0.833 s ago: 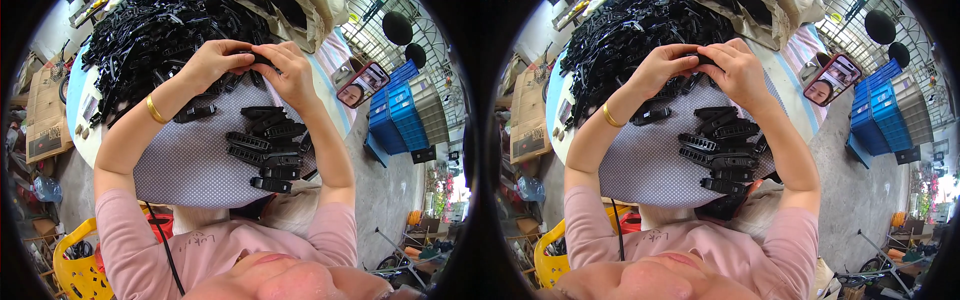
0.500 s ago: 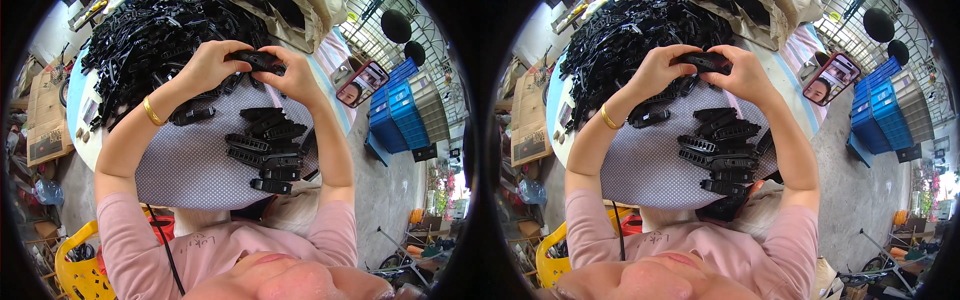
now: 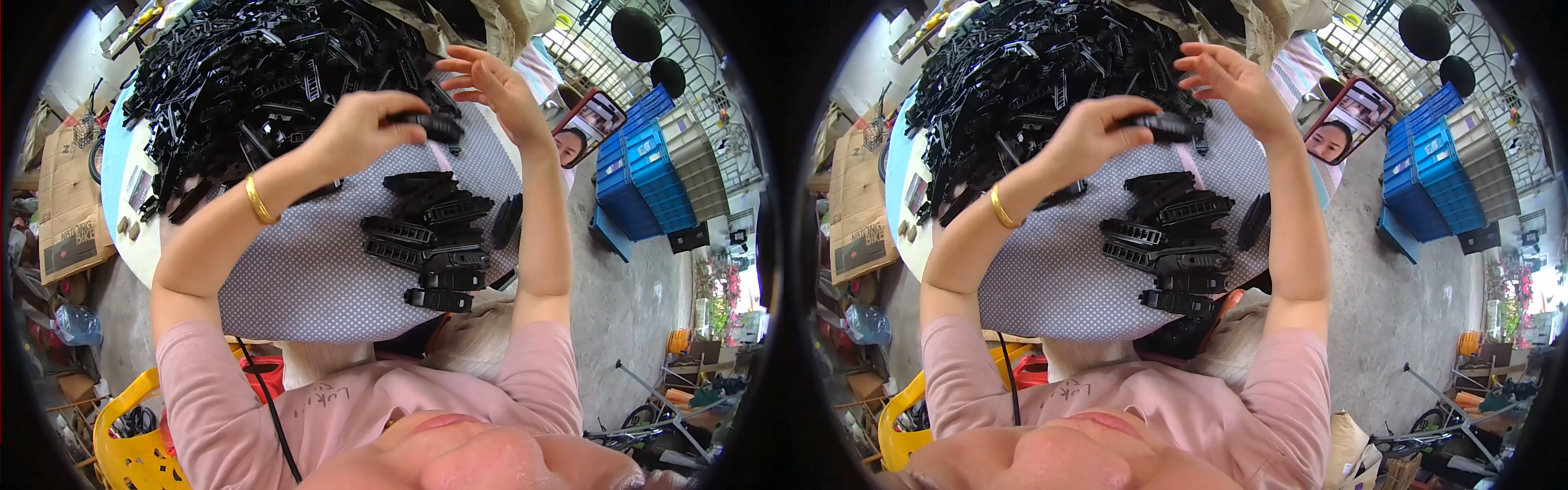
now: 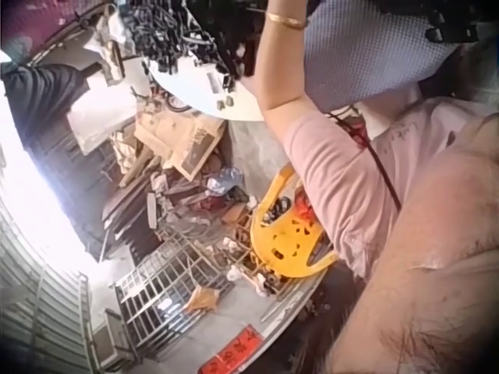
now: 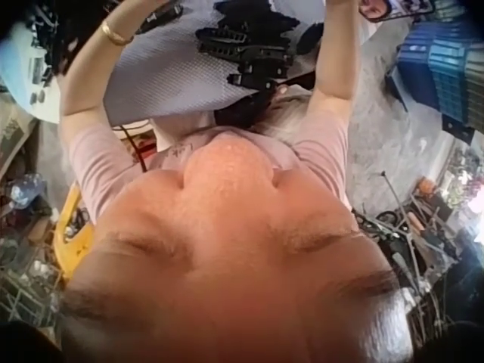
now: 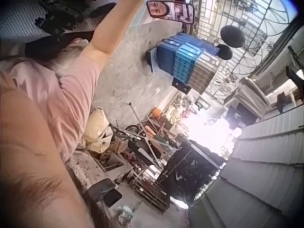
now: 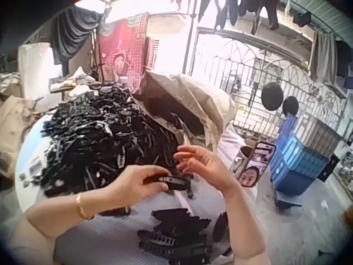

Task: Sorting and inspecting black plastic hair clips on a workbench.

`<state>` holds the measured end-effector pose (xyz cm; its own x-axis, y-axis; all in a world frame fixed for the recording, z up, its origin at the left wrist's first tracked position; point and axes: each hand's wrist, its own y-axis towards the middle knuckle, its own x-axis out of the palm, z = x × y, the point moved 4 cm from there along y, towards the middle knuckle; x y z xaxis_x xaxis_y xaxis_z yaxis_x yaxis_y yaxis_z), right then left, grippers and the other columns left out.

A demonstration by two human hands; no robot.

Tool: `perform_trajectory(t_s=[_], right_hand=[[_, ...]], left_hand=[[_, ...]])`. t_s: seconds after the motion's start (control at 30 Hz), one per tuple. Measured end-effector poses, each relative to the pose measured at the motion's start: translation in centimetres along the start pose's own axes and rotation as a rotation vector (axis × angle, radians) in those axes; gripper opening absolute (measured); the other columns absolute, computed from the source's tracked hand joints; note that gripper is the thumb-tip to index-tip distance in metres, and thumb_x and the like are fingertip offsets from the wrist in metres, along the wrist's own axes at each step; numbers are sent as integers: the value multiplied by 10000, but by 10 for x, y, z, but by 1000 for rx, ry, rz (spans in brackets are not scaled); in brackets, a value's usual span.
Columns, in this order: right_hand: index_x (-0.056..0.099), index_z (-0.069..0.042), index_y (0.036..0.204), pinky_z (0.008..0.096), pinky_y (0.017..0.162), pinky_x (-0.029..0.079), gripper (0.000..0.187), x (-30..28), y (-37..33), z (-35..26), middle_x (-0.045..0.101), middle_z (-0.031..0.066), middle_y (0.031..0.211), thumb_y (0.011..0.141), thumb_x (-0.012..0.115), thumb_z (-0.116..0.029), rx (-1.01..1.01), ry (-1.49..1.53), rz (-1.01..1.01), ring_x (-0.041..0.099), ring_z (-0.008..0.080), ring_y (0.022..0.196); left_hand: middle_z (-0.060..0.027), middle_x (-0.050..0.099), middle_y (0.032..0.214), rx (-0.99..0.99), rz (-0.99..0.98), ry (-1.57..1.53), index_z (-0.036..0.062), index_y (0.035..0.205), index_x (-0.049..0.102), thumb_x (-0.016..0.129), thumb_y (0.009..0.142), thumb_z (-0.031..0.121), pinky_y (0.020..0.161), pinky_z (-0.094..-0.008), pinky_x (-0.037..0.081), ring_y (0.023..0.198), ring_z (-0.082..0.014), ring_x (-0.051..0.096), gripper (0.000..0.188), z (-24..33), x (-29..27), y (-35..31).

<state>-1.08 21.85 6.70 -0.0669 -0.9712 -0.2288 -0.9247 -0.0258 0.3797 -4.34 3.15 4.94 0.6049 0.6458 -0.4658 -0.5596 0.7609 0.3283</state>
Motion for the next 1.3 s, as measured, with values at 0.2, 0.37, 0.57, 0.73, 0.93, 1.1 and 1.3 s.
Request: perform_trajectory(t_s=[0.2,0.37,0.57,0.73,0.93,1.1,1.3], right_hand=[[575,2,1128,228,662,465,344,-47,14,86,638,67,964,894,532,-246,189,-605,240,587,104,825],[615,-18,1065,212,626,427,276,-12,37,93,642,30,901,870,543,-199,231,-319,418,580,90,777],[642,-49,984,211,606,385,220,30,68,85,649,9,887,842,573,-201,291,61,526,579,80,748],[642,-26,971,237,639,427,279,7,103,85,655,25,872,828,598,-261,230,-241,320,573,82,755],[551,18,1150,361,884,430,465,-82,147,121,596,208,1071,830,516,-317,147,-987,295,564,309,1009],[388,20,1297,402,1013,318,662,-114,187,169,444,272,1267,822,480,-432,365,-1218,324,410,377,1208],[221,11,1383,347,1087,182,966,-164,213,201,222,250,1422,744,497,-658,89,-1025,513,187,332,1344]], left_hand=[[-167,611,1000,53,-305,165,54,1169,550,567,851,166,816,-336,467,894,-269,593,337,-4,34,-14],[-188,568,1076,99,-284,169,22,1201,503,488,896,203,924,-374,393,1035,-306,520,356,-5,37,-20],[-182,575,1081,-14,-335,-15,21,1172,530,454,916,225,918,-370,399,1021,-303,528,337,-11,44,-19],[-156,587,1063,110,-302,9,29,1091,590,443,920,229,917,-366,396,1011,-291,528,301,-21,46,-22],[-133,597,1012,153,-248,36,49,1071,604,479,895,211,907,-374,387,981,-288,524,270,-17,48,-23],[-107,591,999,156,-211,57,68,1054,610,498,876,185,884,-374,372,964,-268,515,240,-16,48,-32],[-83,585,993,133,-225,33,98,1046,624,534,849,183,864,-367,364,942,-254,493,232,-11,50,-32]])
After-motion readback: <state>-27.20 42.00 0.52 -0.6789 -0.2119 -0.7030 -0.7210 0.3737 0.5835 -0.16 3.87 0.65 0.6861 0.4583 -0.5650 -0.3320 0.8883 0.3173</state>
